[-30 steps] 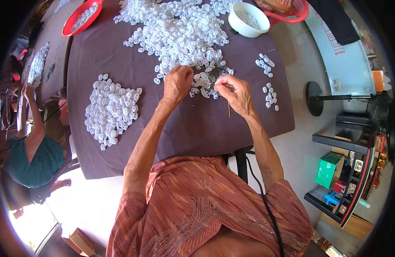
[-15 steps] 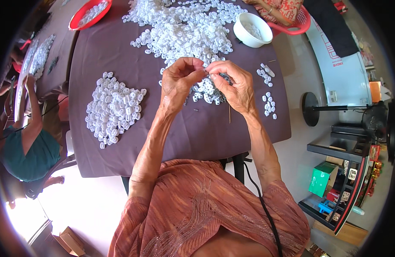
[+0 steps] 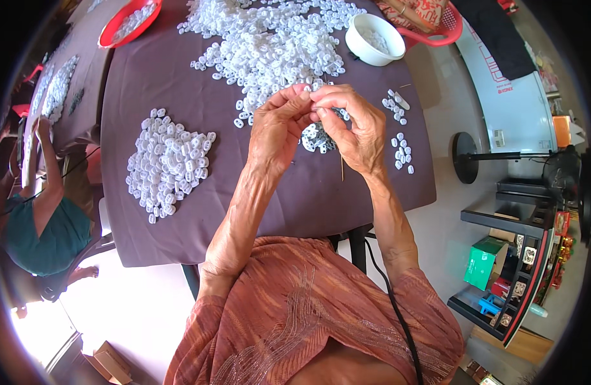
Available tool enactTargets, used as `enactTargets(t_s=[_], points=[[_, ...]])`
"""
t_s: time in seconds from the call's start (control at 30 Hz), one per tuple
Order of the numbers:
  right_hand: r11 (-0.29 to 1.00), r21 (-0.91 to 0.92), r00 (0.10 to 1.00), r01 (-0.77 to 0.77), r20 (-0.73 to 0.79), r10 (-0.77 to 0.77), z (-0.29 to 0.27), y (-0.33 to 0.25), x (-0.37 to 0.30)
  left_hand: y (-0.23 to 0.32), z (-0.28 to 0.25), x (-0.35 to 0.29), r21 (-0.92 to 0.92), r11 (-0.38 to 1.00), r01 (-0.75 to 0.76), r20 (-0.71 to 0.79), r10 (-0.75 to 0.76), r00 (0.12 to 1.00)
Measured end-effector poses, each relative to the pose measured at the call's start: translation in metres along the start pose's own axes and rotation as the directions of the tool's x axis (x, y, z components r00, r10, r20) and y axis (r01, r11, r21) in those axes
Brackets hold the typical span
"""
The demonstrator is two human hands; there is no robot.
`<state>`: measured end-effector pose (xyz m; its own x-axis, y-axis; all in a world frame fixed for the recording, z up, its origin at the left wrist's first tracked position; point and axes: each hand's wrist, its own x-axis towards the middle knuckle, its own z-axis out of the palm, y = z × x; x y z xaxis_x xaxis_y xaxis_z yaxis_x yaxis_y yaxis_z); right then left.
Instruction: The person assembles small plastic components by inserting metal pins into plastic housings using a manual pick tool.
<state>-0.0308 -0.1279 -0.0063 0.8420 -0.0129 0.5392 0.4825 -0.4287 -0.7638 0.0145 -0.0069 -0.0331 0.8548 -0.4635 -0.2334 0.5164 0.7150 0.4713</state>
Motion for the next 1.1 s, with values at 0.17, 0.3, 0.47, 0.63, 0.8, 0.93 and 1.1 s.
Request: enactTargets(t_s=[0.17,0.3,0.47,0.63,0.8,0.93,1.1], points=[[0.984,0.139,0.993,-0.113,-0.032,0.118,-0.017,-0.014,0.006,-0.001,0.008,-0.009,0.161,0.975,-0.151,0.063,0.143,0.988],[0.96,0.224,0.985,-0.166,-0.016,0.174,-0.024,-0.017,0.013,0.003,0.018,-0.018,0.141,0.974,-0.179,0.106,0.165,0.981],[0.971,0.153,0.983,-0.182,0.011,0.183,-0.023,-0.02,0.011,0.004,0.025,-0.025,0.154,0.968,-0.2,0.124,0.182,0.975],[0.961,0.209,0.982,-0.182,-0.007,0.188,-0.021,-0.023,0.011,0.005,0.026,-0.026,0.163,0.965,-0.205,0.129,0.185,0.974],[0.977,0.15,0.988,-0.15,0.0,0.151,-0.021,-0.02,0.01,0.004,0.026,-0.027,0.177,0.961,-0.212,0.132,0.19,0.973],[0.983,0.119,0.99,-0.142,-0.004,0.144,-0.021,-0.018,0.01,0.003,0.027,-0.027,0.19,0.958,-0.217,0.137,0.192,0.972],[0.99,0.084,0.993,-0.114,0.0,0.115,-0.02,-0.017,0.009,0.003,0.026,-0.028,0.206,0.952,-0.227,0.132,0.203,0.97]])
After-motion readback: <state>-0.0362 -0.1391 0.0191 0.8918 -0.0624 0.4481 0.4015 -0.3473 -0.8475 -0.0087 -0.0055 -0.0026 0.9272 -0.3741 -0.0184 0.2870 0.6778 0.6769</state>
